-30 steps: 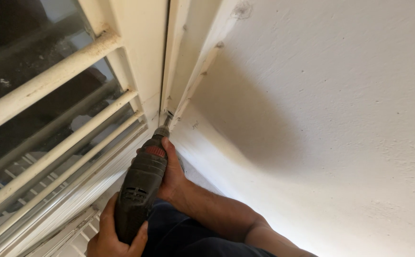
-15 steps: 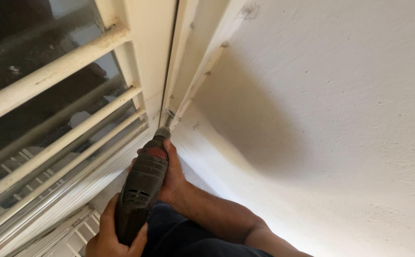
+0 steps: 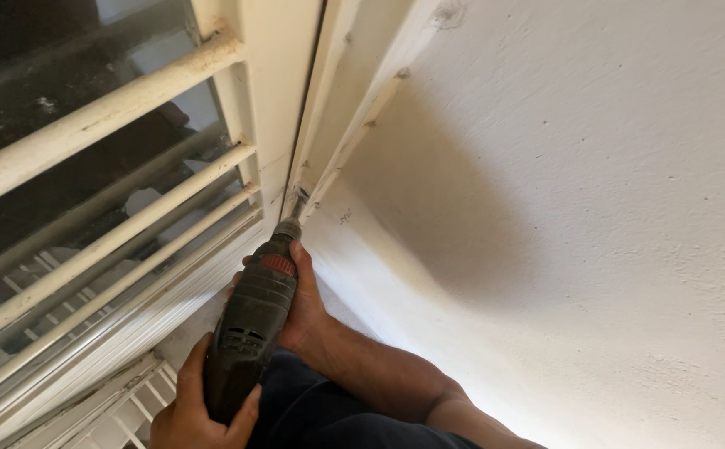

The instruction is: The person removes a padlock from a white metal security door, drills a hole in the door frame, brushes away debris, and then uses a screwdriver to adjust the lock mechanism. The person then reattaches the padlock to the door.

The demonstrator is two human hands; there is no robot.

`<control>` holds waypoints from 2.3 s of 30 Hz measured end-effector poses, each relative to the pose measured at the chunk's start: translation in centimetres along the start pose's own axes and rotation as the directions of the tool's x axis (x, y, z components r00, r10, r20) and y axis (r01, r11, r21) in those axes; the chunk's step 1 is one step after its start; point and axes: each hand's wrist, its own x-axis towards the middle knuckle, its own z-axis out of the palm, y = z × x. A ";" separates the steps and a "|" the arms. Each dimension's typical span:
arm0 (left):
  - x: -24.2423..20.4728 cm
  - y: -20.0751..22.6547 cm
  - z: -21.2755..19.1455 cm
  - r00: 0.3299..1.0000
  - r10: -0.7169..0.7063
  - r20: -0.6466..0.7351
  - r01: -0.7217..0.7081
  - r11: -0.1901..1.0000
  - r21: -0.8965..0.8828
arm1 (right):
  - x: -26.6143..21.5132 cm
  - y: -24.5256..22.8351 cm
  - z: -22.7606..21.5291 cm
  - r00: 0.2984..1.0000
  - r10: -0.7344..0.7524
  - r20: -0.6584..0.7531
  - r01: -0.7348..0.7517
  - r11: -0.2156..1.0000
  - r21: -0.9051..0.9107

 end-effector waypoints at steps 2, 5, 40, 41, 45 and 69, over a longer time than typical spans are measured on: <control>0.0 -0.7 0.7 0.999 0.036 -0.034 -0.036 0.999 -0.013 | 0.0 0.0 -0.2 1.000 -0.009 0.005 0.009 1.000 -0.028; 0.1 -1.0 1.0 0.995 0.068 -0.067 -0.069 0.998 -0.015 | 0.1 -0.1 -0.5 1.000 -0.021 0.021 0.022 0.998 -0.058; -0.6 2.7 -3.4 0.986 -0.097 -0.138 0.058 0.963 -0.264 | 1.3 -0.5 2.5 0.985 0.010 -0.171 -0.029 0.993 -0.110; 0.0 2.0 -3.5 0.988 -0.041 -0.148 0.018 0.988 -0.154 | 1.6 -0.3 2.7 0.995 0.000 -0.103 -0.012 0.993 -0.118; -1.6 3.3 -7.6 0.982 -0.185 0.040 0.182 0.981 0.073 | -0.8 2.4 2.4 0.990 0.032 -0.134 -0.037 0.999 -0.036; 7.1 -16.3 1.4 0.967 -0.078 0.243 0.213 0.769 -0.603 | 2.1 7.3 -5.6 0.944 -0.245 0.221 0.319 0.848 -0.424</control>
